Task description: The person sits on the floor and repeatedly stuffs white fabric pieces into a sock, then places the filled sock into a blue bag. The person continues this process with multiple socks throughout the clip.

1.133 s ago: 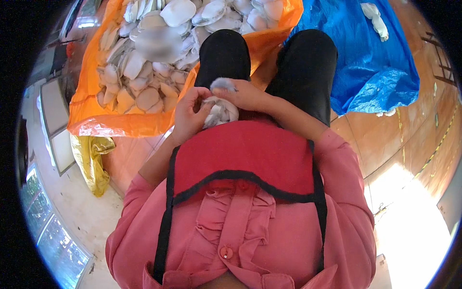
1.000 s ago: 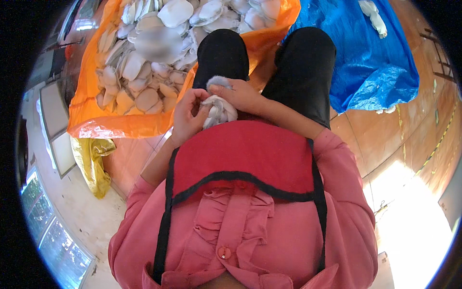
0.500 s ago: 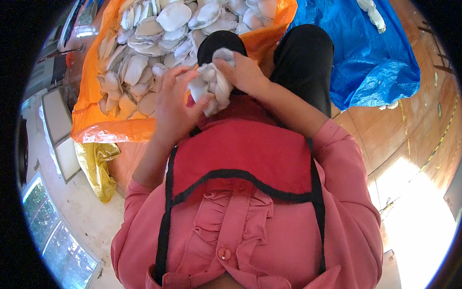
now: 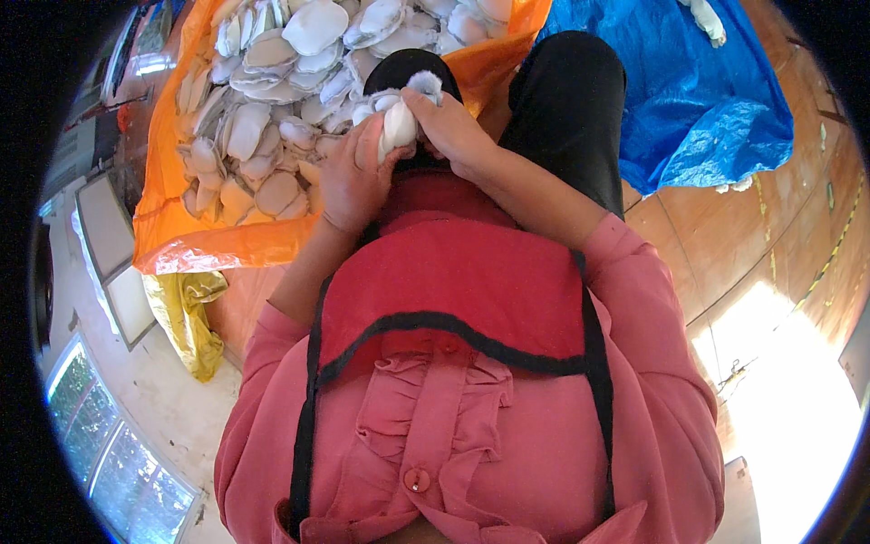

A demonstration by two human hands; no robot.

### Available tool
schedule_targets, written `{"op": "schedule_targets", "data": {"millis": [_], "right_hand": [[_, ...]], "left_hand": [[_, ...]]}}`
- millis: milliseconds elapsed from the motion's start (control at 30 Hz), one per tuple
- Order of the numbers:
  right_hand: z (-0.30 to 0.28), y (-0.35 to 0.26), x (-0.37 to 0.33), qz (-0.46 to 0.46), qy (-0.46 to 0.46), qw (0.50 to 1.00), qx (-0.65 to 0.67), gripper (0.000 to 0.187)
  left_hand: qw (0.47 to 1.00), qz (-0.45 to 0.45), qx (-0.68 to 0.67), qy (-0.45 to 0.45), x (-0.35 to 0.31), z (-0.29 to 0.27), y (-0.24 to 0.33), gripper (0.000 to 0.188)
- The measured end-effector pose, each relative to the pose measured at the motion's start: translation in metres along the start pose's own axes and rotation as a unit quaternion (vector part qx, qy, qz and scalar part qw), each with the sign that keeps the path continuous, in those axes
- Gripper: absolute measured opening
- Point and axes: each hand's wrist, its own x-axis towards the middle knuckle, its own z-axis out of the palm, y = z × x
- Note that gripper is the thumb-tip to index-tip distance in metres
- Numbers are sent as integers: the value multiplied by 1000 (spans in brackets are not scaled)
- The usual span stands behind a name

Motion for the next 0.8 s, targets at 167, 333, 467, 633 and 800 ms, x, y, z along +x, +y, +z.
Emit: {"op": "schedule_targets", "data": {"millis": [167,333,467,633,800], "right_hand": [[1,7,6,11,47,998,36,38],[6,1,1,9,41,998,48,28],[1,9,7,-13,15,997,81,31],[6,13,10,-24,8,993,115,31],[11,5,9,-4,22,990,140,30]], "left_hand": [[998,6,-25,-61,18,-10,-21,29],[983,-40,-171,-48,19,-5,-46,17],[960,-92,-261,-33,18,-3,-55,14],[861,-267,-430,-46,7,9,-74,12],[701,-385,-598,-42,12,22,-87,17]]}}
